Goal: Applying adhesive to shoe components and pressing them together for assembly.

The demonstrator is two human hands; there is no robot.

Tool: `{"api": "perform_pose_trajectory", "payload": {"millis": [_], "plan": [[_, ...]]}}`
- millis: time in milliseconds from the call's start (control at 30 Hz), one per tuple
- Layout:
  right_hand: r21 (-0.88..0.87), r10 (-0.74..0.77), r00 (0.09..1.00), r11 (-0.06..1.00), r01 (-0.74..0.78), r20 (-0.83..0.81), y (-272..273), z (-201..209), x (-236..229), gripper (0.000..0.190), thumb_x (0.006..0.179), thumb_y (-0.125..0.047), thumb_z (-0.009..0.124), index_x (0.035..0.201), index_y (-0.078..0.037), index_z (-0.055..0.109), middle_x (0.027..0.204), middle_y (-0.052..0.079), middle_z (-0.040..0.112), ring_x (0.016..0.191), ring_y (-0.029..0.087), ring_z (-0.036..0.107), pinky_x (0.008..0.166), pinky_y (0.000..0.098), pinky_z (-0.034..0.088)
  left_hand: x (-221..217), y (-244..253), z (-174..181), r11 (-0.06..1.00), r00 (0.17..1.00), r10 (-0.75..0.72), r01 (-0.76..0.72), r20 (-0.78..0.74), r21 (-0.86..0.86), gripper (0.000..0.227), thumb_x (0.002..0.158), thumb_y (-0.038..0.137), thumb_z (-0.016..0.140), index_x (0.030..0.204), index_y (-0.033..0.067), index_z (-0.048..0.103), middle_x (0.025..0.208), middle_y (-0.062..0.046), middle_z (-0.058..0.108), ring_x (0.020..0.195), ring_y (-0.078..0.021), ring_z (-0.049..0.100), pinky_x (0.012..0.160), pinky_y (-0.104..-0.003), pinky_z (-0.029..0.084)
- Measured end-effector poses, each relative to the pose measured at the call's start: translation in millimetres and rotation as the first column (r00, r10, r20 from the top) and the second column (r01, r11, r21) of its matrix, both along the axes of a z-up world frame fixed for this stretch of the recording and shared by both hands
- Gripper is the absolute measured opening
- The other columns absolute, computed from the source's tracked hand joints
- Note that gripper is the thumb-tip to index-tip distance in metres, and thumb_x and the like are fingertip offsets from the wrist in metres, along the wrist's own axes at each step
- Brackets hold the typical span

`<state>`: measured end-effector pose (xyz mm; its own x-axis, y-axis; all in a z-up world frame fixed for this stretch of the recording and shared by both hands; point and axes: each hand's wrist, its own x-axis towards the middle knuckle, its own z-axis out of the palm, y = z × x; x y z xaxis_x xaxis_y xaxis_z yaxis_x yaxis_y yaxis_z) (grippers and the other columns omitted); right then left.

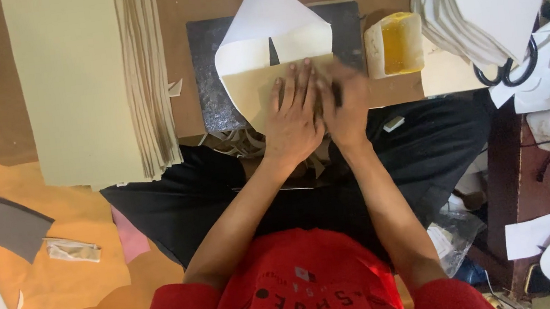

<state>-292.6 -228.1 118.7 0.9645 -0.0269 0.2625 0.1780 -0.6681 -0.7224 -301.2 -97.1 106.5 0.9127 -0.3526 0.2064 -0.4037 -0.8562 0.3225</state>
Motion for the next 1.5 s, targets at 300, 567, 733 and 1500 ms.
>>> {"api": "perform_pose_trajectory", "payload": {"millis": [300,567,733,1500], "plan": [[-0.237,0.344,0.936,0.905,-0.352,-0.077,-15,-11,6,0.082,0.110,-0.060,0.013,0.165,-0.001,0.001,0.161,0.015,0.048,0.144,0.033,0.049,0.123,0.0450,0.031,9,10,-24,0.993,0.998,-0.043,0.038,-0.047,-0.109,0.057,0.097,0.013,0.051,0.152,-0.0022,0.045,0.160,-0.022,0.041,0.153,-0.0338,0.032,0.130,-0.046,0.018],[-0.233,0.380,0.922,0.893,-0.386,-0.071,-18,-21,4,0.080,0.112,-0.055,0.022,0.165,0.000,-0.002,0.162,0.015,0.047,0.146,0.034,0.045,0.122,0.0461,0.033,7,31,-32,0.991,0.997,0.061,-0.055,0.044,-0.124,0.053,0.105,0.022,0.052,0.154,0.0048,0.045,0.162,-0.018,0.039,0.154,-0.0299,0.032,0.129,-0.046,0.021],[-0.250,0.365,0.929,0.895,-0.369,-0.061,-10,-9,7,0.081,0.112,-0.057,0.027,0.166,-0.002,0.001,0.159,0.018,0.047,0.145,0.035,0.045,0.124,0.0455,0.031,3,32,-29,0.985,0.986,0.162,-0.159,0.039,-0.071,0.059,0.110,0.030,0.048,0.162,0.0068,0.032,0.168,-0.017,0.029,0.158,-0.0298,0.023,0.131,-0.047,0.015],[-0.243,0.490,0.864,0.829,-0.504,-0.118,63,-24,13,0.106,0.099,-0.078,0.018,0.164,0.005,0.006,0.172,0.023,0.018,0.160,0.035,0.021,0.131,0.0469,0.011,13,54,-4,0.955,0.944,0.165,-0.081,-0.286,0.285,0.084,0.107,0.035,0.055,0.164,-0.0062,0.008,0.171,-0.027,0.000,0.159,-0.0404,-0.005,0.131,-0.046,-0.005]]}}
